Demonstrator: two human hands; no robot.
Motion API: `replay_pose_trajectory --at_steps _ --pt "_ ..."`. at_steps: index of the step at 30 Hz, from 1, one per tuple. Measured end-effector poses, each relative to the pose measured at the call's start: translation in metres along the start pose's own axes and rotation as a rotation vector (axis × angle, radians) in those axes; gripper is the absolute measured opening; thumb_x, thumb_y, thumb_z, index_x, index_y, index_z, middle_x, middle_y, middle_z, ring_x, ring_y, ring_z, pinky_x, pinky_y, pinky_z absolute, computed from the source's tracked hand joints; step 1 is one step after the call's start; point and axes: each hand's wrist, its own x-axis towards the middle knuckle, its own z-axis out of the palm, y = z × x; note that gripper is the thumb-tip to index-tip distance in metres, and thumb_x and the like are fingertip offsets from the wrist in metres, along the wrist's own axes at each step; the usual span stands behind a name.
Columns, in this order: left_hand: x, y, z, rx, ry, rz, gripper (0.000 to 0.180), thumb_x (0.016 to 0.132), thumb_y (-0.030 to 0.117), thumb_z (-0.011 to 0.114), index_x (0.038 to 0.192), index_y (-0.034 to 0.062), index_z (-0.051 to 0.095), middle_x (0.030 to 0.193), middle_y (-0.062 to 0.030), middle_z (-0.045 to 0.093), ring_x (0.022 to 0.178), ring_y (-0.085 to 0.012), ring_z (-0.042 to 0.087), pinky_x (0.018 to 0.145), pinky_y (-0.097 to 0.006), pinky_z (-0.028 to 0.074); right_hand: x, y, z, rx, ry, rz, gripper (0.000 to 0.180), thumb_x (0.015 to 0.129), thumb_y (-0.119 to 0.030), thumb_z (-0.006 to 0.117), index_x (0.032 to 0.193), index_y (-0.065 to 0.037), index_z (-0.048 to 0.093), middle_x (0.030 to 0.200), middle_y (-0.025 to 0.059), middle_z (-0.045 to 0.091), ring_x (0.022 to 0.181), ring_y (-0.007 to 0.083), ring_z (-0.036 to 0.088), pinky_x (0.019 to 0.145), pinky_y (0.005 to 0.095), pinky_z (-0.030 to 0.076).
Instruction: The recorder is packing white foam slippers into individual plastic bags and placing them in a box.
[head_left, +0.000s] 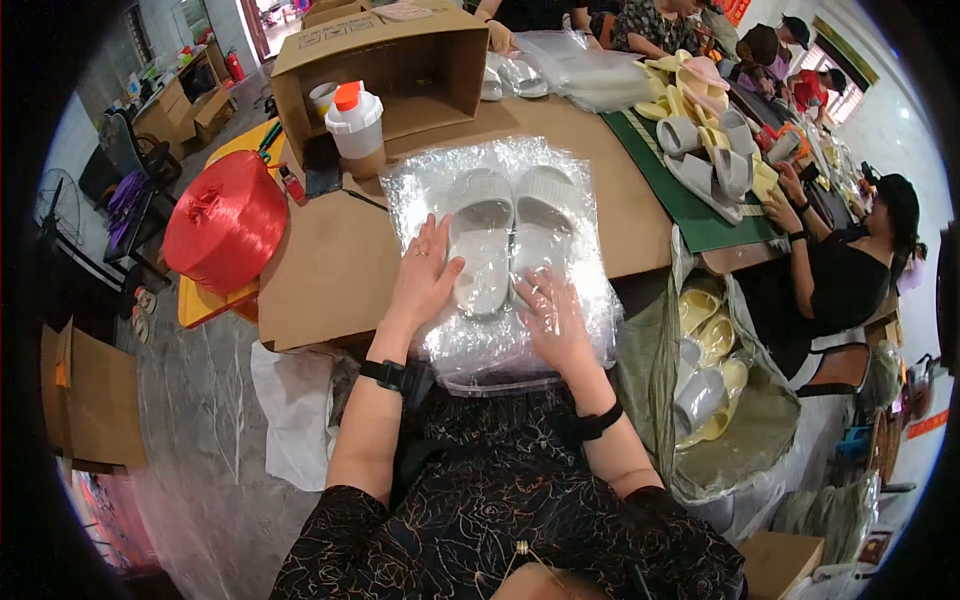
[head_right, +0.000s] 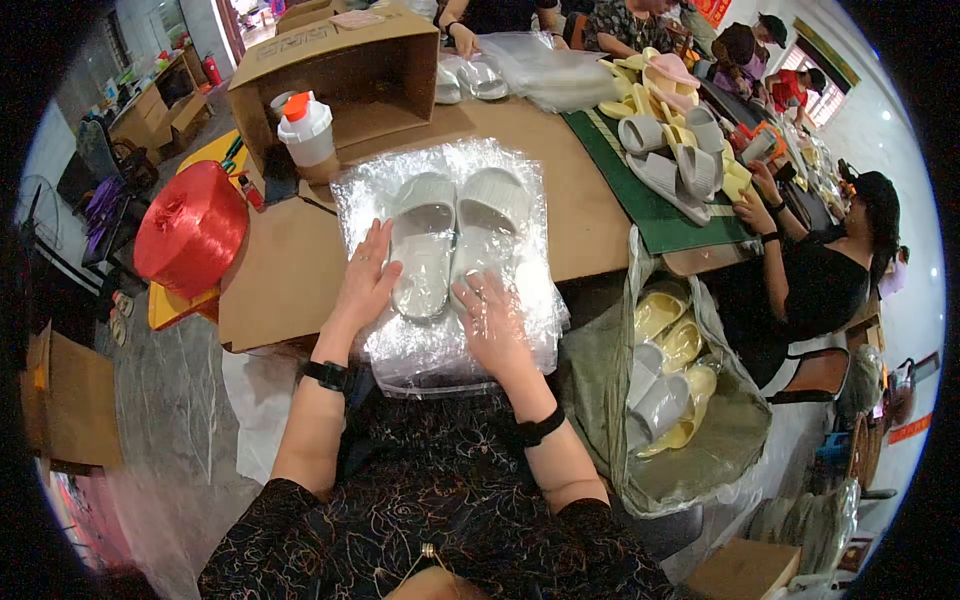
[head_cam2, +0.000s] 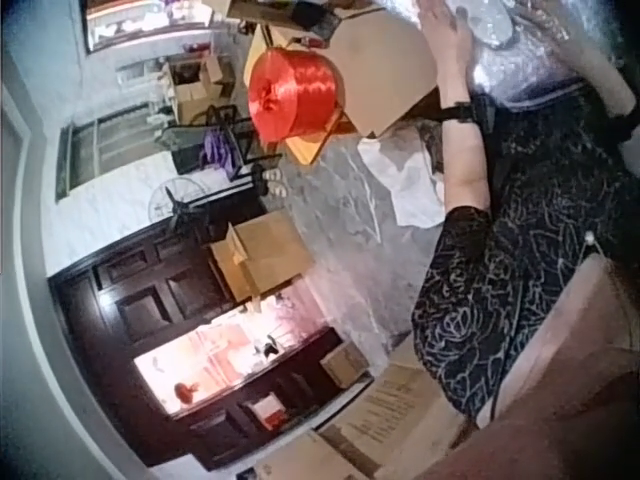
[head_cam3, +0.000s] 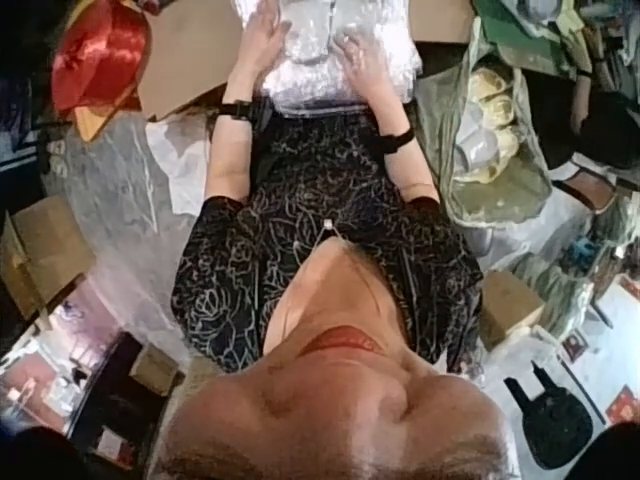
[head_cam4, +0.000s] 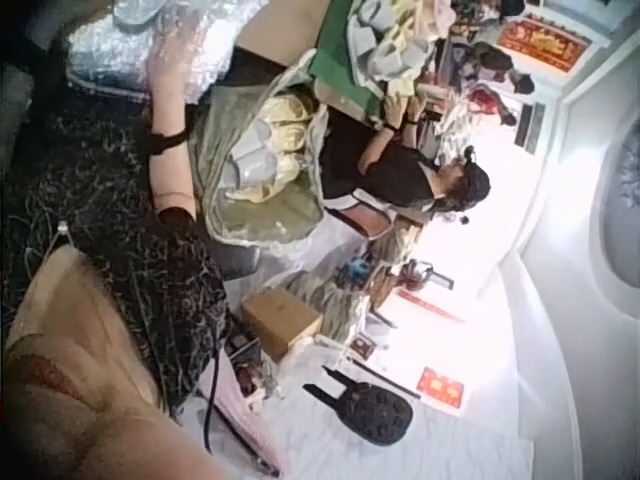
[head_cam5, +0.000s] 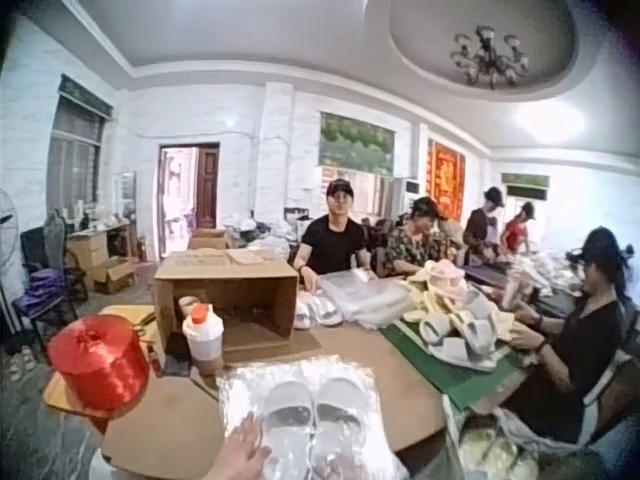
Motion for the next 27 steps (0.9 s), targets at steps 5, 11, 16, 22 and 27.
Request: replay_pose_trajectory --at_steps 5,11,16,22,27 --pt "-0.004 -0.003 -0.002 -0.084 0.027 -0.011 0.070 0.099 0.040 0.050 0.158 0.0132 0.023 0.159 -0.0273 0.023 0.147 -0.0416 0.025 0.120 -0.049 0.021 0.017 0.013 -0.005 0.178 -0.044 -0.056 0.027 0.086 -0.003 0.064 0.113 -0.006 0.068 0.125 0.0109 0.066 0.124 0.0389 0.055 0.105 0.0542 0.039" --pt "-0.005 0.000 -0.003 -0.004 0.031 0.000 0.072 0.097 0.039 0.055 0.158 0.0159 0.024 0.160 -0.0279 0.021 0.145 -0.0445 0.028 0.118 -0.046 0.026 0.000 -0.012 -0.003 0.036 0.109 0.081 0.030 0.087 -0.005 0.064 0.117 -0.009 0.068 0.124 0.0104 0.067 0.121 0.0365 0.058 0.105 0.0527 0.040" --pt "-0.003 -0.001 -0.004 -0.102 0.017 -0.040 0.074 0.094 0.033 0.057 0.158 0.0174 0.024 0.159 -0.0306 0.020 0.145 -0.0444 0.028 0.118 -0.049 0.025 -0.017 -0.043 -0.058 0.318 0.069 0.083 0.026 0.082 -0.003 0.071 0.107 -0.009 0.072 0.098 0.0131 0.072 0.087 0.0310 0.069 0.073 0.0382 0.055" --pt "-0.011 0.000 -0.017 -0.323 0.084 -0.024 0.064 0.092 0.009 0.053 0.153 0.0058 0.033 0.161 -0.0225 0.024 0.150 -0.0365 0.023 0.121 -0.043 0.021 -0.038 -0.013 -0.105 0.124 0.438 0.188 0.023 0.083 0.005 0.066 0.103 -0.005 0.073 0.093 0.0117 0.069 0.079 0.0235 0.067 0.062 0.0302 0.051" --pt "-0.033 0.044 -0.076 -0.117 -0.044 0.243 0.065 0.073 -0.003 0.052 0.136 0.0085 0.056 0.158 -0.0115 0.037 0.149 -0.0369 0.026 0.120 -0.049 0.025 -0.065 0.030 -0.125 0.034 0.322 0.340 0.040 0.086 0.006 0.062 0.123 -0.008 0.065 0.122 0.0127 0.063 0.106 0.0267 0.061 0.080 0.0320 0.052"
